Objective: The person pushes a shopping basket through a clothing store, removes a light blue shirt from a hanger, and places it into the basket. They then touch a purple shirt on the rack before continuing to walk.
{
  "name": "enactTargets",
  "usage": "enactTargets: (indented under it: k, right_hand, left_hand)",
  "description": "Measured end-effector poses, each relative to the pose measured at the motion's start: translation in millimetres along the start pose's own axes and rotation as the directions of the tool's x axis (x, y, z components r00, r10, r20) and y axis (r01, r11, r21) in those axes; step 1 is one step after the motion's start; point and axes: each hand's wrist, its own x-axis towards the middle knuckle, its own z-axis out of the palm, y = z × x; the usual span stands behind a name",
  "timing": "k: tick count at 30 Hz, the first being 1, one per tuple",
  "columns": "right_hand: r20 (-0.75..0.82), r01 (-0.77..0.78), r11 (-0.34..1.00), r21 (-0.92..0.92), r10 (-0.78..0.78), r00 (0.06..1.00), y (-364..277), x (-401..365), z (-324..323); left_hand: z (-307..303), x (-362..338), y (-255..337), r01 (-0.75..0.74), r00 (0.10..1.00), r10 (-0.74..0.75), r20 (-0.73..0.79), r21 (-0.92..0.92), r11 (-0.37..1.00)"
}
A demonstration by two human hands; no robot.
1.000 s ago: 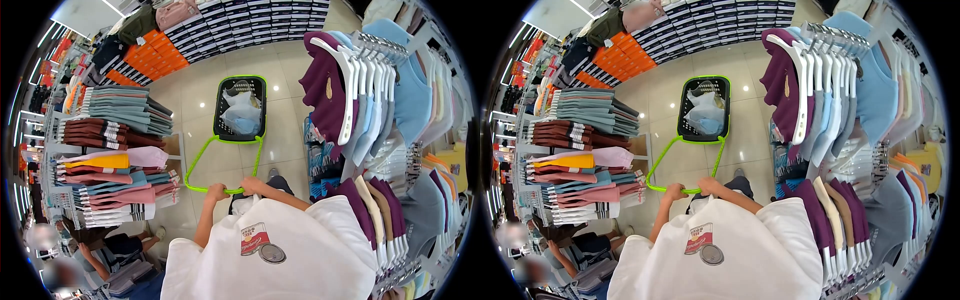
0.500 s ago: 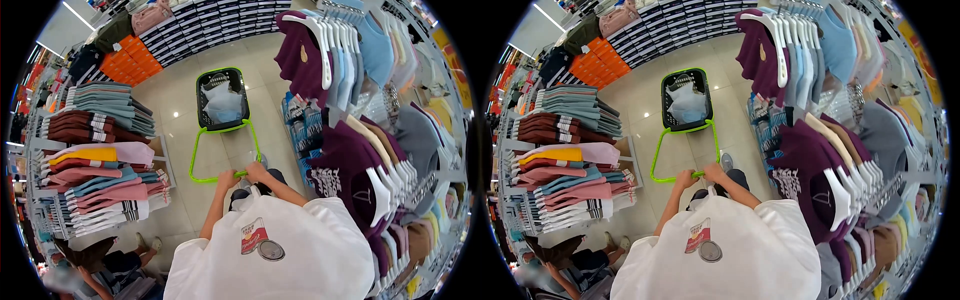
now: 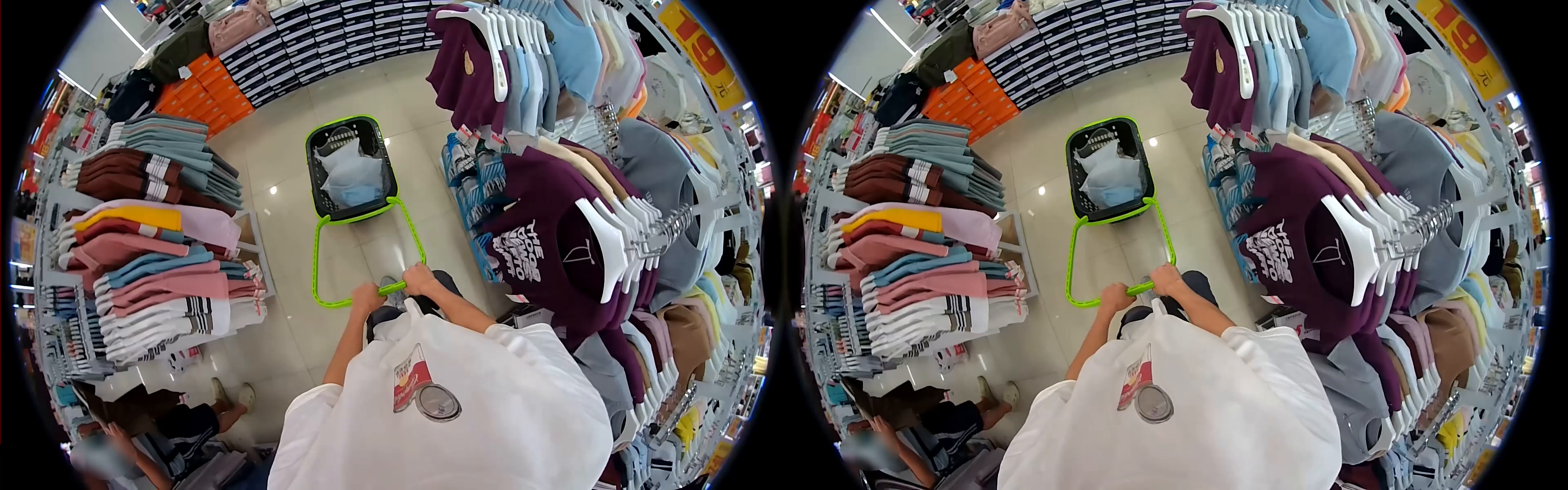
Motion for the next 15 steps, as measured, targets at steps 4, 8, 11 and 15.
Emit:
enactTargets:
  k: [4, 8, 11, 15]
  right_hand:
    - [0.007, 0.029, 0.999, -0.015, -0.029, 1.0, -9.9, -29.2, 21.3]
    - [-0.119, 0.057, 0.998, -0.008, -0.058, 0.991, -15.3, -63.6, 56.0]
    - [-0.198, 0.054, 0.998, -0.007, -0.055, 0.979, -20.2, -98.0, 67.4]
    - [-0.258, 0.037, 0.999, 0.022, -0.03, 0.966, -29.2, -139.9, 86.0]
  left_hand:
    - [27.3, -28.8, 4.7, 0.011, 1.0, -0.011, -0.013, 0.027, 1.0]
    - [54.4, -71.4, 17.3, 0.031, 0.999, -0.031, 0.017, -0.002, 1.0]
    - [73.6, -89.9, 30.1, 0.022, 1.0, -0.022, -0.01, -0.014, 1.0]
    - [104.5, -131.9, 41.8, 0.04, 0.999, -0.04, 0.007, -0.001, 0.999]
